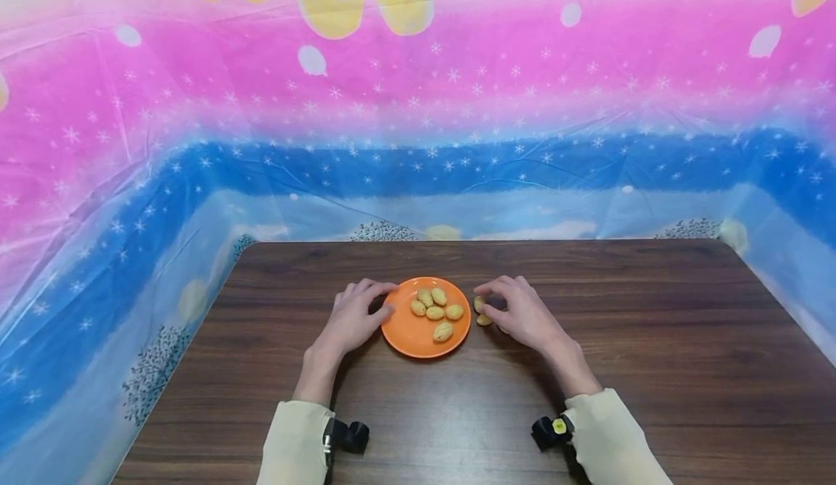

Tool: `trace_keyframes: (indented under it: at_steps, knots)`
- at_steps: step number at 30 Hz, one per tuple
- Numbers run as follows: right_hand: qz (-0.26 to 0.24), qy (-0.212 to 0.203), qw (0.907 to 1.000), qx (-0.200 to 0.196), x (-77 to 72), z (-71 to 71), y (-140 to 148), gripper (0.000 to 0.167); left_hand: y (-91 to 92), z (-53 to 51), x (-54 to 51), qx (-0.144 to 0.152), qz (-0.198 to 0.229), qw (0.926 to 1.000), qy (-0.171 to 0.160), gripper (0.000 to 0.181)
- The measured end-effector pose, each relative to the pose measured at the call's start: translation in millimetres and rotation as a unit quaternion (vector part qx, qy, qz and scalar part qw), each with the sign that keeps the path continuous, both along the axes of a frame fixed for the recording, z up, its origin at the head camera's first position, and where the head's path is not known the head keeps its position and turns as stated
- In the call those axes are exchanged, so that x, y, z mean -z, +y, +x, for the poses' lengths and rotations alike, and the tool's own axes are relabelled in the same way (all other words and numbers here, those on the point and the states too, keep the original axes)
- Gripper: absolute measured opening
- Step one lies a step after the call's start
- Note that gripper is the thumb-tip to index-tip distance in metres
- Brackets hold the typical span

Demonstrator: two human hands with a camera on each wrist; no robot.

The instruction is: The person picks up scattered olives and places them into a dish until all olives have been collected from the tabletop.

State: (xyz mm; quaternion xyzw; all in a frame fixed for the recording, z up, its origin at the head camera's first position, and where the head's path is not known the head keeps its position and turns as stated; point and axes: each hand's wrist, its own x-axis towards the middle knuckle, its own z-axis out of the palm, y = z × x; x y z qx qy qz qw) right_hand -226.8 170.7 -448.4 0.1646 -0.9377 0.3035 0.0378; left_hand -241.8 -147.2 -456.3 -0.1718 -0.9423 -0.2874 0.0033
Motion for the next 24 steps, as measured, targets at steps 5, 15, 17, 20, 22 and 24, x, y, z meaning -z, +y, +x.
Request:
trace_keyframes:
  at_steps: [5,15,17,20,22,24]
  knots:
    - [0.001,-0.008,1.0,0.0,2.6,-1.0,-0.2,0.03,-0.1,0.4,-0.1,0.001,0.0,1.0,0.001,0.04]
    - [0.018,-0.018,0.9996,-0.007,5.2,-3.9,-3.0,0.03,0.5,0.9,-0.9,-0.001,0.0,1.0,0.0,0.04]
    - [0.019,-0.021,0.9996,-0.003,4.9,-4.8,-4.4,0.028,0.4,0.8,-0.8,0.0,0.001,1.0,0.001,0.041]
    - [0.017,-0.023,0.9996,0.003,4.5,-5.7,-5.5,0.025,0.4,0.7,-0.7,0.001,0.001,1.0,0.002,0.041]
    - [0.013,-0.026,0.9996,0.005,4.2,-6.2,-5.7,0.024,0.4,0.6,-0.6,0.001,0.001,1.0,0.003,0.041]
    - [0.008,-0.027,0.9996,0.006,3.9,-6.3,-5.4,0.024,0.5,0.5,-0.5,0.001,0.002,1.0,0.004,0.041]
